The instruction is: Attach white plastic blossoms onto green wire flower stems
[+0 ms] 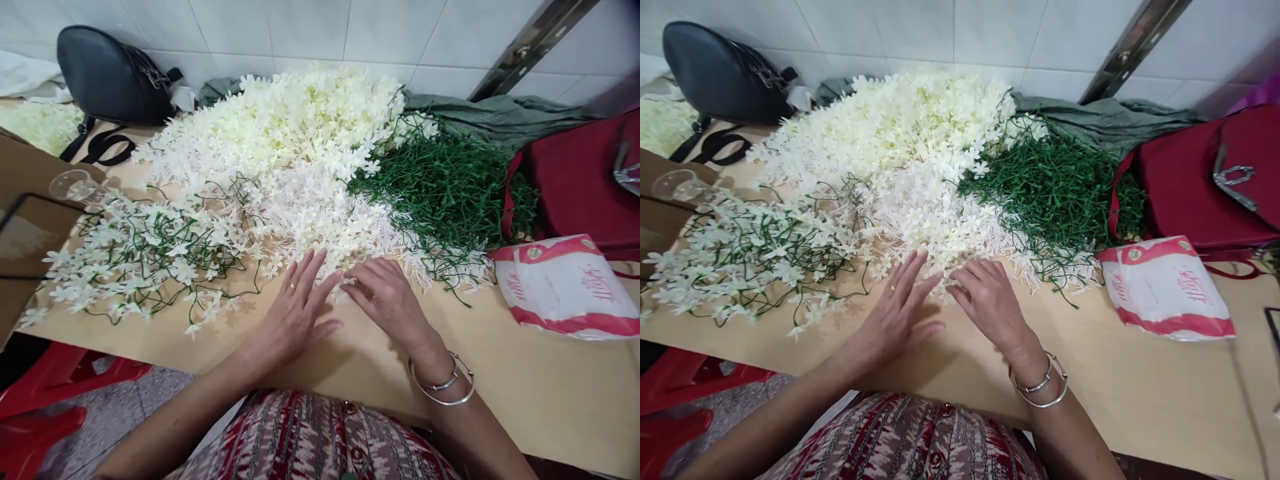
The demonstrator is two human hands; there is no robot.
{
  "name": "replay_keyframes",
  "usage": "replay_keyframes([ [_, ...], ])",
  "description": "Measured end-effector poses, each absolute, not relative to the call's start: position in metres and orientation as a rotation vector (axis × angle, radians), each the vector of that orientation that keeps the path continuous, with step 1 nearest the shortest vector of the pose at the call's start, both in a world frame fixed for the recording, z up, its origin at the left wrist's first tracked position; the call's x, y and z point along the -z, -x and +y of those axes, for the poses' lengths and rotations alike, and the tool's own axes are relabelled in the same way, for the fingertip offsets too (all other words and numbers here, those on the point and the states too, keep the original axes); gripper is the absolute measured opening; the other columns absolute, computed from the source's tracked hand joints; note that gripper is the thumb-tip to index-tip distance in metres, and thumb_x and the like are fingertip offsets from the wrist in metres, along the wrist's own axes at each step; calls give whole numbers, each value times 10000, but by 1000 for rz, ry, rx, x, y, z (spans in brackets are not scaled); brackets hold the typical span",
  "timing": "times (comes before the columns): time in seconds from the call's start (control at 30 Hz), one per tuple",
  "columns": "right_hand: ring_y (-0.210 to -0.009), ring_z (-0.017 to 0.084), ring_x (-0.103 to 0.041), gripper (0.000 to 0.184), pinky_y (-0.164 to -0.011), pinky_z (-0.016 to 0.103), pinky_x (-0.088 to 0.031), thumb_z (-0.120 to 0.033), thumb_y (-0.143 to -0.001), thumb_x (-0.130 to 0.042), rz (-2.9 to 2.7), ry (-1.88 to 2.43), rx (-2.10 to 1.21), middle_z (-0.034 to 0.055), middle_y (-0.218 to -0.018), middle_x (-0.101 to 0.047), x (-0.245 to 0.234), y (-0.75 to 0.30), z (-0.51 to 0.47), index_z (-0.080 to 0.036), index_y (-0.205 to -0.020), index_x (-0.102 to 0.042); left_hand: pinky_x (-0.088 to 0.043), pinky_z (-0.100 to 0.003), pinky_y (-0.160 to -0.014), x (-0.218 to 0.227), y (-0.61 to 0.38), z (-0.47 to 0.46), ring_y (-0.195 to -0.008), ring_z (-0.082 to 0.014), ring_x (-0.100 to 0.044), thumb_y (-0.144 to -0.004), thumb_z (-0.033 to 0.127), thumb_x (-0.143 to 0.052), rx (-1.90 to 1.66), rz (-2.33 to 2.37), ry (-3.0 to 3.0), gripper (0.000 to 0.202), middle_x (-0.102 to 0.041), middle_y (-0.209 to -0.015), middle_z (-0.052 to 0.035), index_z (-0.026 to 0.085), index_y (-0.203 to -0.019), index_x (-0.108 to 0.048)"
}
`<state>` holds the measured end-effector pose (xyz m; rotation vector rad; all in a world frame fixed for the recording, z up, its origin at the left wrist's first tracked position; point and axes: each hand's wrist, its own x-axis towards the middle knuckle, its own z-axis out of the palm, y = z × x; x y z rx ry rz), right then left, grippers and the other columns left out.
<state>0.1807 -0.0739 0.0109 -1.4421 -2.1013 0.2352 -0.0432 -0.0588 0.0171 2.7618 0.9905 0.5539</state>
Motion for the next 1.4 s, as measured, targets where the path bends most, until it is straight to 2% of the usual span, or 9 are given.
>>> replay_keyframes([
  [0.1,-880,251,-654,134,-828,419,-465,-305,-1048,-594,-1962,1555,-231,59,-930,-731,-21,-195,-76,-238,-1028,-708,-179,-716,-1288,-2,45,-66,-1636,-458,-179,-906,705,-651,-373,791,-2885,880,-255,-1748,-190,305,-1640,-375],
  [0.23,-856,256,-653,166,-815,422,-488,-316,-1030,-586,-1724,1767,-144,75,-971,-731,-24,-227,-75,-235,-1073,-725,33,-757,-1279,6,24,-47,-1631,-420,-230,-940,729,-577,-313,605,-2947,759,-308,-1743,-121,362,-1593,-455],
  [0.43,-907,316,-598,240,-856,484,-481,-319,-994,-575,-1751,1961,134,136,-948,-675,-3,-260,-52,-166,-978,-760,13,-801,-1252,8,-7,-8,-1619,-443,-258,-1005,599,-584,-445,659,-2931,612,-323,-1723,-194,255,-1510,-559],
  [0.57,-897,297,-587,244,-875,476,-476,-284,-993,-569,-1719,1949,147,118,-907,-665,-3,-267,-45,-191,-843,-737,75,-737,-1281,8,-3,-7,-1565,-368,-412,-1045,432,-588,-617,647,-2841,295,-464,-1660,-143,264,-1253,-713],
  [0.7,-870,303,-601,264,-855,480,-467,-363,-981,-635,-1593,1898,179,104,-859,-686,-27,-264,-58,-210,-777,-702,-152,-569,-1312,4,3,-9,-1223,-245,-724,-1028,333,-627,-837,665,-2573,157,-743,-1368,-83,269,-1079,-761],
  [0.9,-759,228,-625,182,-753,398,-452,-322,-1015,-653,-1754,1597,-78,31,-806,-704,-44,-200,-86,-255,-846,-660,-457,-414,-997,0,-3,-13,-1093,-224,-777,-1055,398,-595,-1017,825,-2180,246,-821,-1176,-85,262,-1168,-767],
  [1.03,-795,237,-636,199,-749,393,-424,-229,-1041,-580,-1887,1587,-121,43,-809,-692,-35,-160,-95,-233,-851,-638,-513,-404,-940,-4,-2,-14,-1016,-229,-782,-1010,407,-670,-1085,808,-1981,205,-839,-1048,-70,243,-1010,-793],
  [1.2,-847,218,-678,129,-776,373,-507,-365,-1011,-665,-1686,1477,-390,40,-924,-742,-40,-175,-82,-249,-962,-693,-576,-350,-878,-20,3,-15,-913,-188,-754,-1004,420,-676,-1073,714,-1518,215,-802,-955,-64,211,-988,-727],
  [1.4,-801,250,-641,156,-775,414,-483,-228,-974,-579,-1707,1875,-76,118,-1023,-731,-19,-218,-42,-195,-999,-730,-551,-284,-711,-29,-3,-23,-698,-126,-681,-984,444,-700,-874,485,-1095,271,-712,-877,-33,179,-987,-642],
])
